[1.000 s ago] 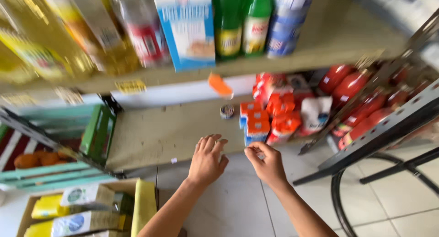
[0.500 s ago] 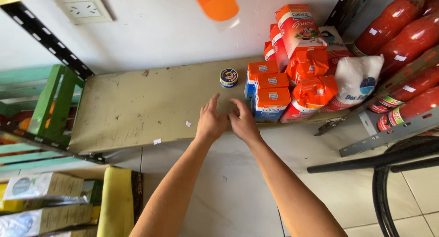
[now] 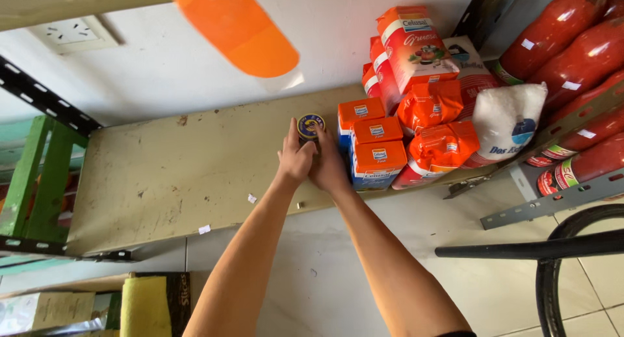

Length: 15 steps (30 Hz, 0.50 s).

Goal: The person organizes various grocery items on a metal shelf by picking up tuna cans, boxes of salt, and bags of flour or sugar from a lower level and arranging them into neat rows.

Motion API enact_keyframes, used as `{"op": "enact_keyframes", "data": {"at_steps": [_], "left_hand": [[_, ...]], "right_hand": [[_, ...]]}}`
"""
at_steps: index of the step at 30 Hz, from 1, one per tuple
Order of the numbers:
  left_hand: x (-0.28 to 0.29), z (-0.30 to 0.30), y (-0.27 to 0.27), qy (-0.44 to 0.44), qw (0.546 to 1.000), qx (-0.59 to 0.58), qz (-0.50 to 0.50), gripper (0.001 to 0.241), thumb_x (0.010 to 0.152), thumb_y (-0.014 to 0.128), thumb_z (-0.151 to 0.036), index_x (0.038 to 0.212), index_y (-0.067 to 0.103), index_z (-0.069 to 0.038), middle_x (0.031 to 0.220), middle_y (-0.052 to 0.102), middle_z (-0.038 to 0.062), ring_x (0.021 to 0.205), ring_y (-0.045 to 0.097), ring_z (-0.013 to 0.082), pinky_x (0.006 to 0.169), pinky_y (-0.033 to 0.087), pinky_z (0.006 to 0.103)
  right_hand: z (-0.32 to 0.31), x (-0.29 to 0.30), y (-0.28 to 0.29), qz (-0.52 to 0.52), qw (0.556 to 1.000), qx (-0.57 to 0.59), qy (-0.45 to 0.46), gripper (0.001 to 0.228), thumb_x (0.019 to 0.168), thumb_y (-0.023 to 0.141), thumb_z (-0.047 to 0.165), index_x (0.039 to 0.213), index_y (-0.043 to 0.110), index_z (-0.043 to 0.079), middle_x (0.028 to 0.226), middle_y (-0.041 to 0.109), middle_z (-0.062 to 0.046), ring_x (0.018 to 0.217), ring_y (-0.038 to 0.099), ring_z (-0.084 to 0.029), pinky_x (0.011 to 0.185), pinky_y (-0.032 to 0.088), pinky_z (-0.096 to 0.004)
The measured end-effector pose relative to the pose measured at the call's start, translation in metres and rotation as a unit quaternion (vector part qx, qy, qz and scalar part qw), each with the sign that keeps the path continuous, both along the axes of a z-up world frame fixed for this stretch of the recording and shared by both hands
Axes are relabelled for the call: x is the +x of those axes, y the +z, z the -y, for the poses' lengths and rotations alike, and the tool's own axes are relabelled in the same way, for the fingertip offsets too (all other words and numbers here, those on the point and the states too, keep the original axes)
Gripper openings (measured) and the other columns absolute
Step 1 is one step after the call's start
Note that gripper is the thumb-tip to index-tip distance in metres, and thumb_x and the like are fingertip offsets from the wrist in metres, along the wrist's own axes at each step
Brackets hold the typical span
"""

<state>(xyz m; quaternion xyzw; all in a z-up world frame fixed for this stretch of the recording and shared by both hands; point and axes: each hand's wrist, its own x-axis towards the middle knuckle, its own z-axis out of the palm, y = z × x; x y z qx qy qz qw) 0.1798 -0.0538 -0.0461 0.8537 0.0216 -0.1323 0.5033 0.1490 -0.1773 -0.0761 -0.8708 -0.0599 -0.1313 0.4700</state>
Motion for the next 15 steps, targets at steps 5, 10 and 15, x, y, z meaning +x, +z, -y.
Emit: {"op": "enact_keyframes", "data": {"at_steps": [5, 10, 15], "left_hand": [[-0.087, -0.016, 0.015, 0.041, 0.998, -0.034, 0.041, 0.096, 0.085, 0.065, -0.036, 0.174, 0.037, -0.017, 0.157, 0.046, 0.021, 0.151, 0.048, 0.0436, 0.131, 0.039, 0.0539], [-0.186, -0.029, 0.075, 0.032, 0.997, -0.049, 0.048, 0.090, 0.089, 0.064, -0.034, 0.173, 0.040, -0.012, 0.147, 0.053, 0.019, 0.137, 0.064, 0.0401, 0.117, 0.055, 0.0500], [-0.274, -0.027, 0.136, -0.012, 0.988, -0.054, 0.144, 0.084, 0.087, 0.058, -0.027, 0.168, 0.045, -0.012, 0.121, 0.065, 0.009, 0.115, 0.067, 0.0234, 0.111, 0.054, 0.0388]], "right_hand": [[-0.016, -0.082, -0.008, 0.010, 0.997, -0.008, -0.080, 0.098, 0.080, 0.083, 0.014, 0.169, 0.043, 0.021, 0.153, 0.045, -0.020, 0.150, 0.047, -0.042, 0.127, 0.040, -0.048], [-0.029, -0.168, 0.038, 0.074, 0.988, 0.028, -0.136, 0.084, 0.082, 0.091, 0.003, 0.157, 0.055, 0.013, 0.136, 0.054, -0.027, 0.118, 0.070, -0.052, 0.091, 0.069, -0.052], [-0.012, -0.260, 0.116, 0.142, 0.978, 0.031, -0.151, 0.066, 0.079, 0.090, 0.006, 0.140, 0.065, 0.011, 0.138, 0.069, -0.010, 0.130, 0.065, -0.029, 0.111, 0.055, -0.041]]}}
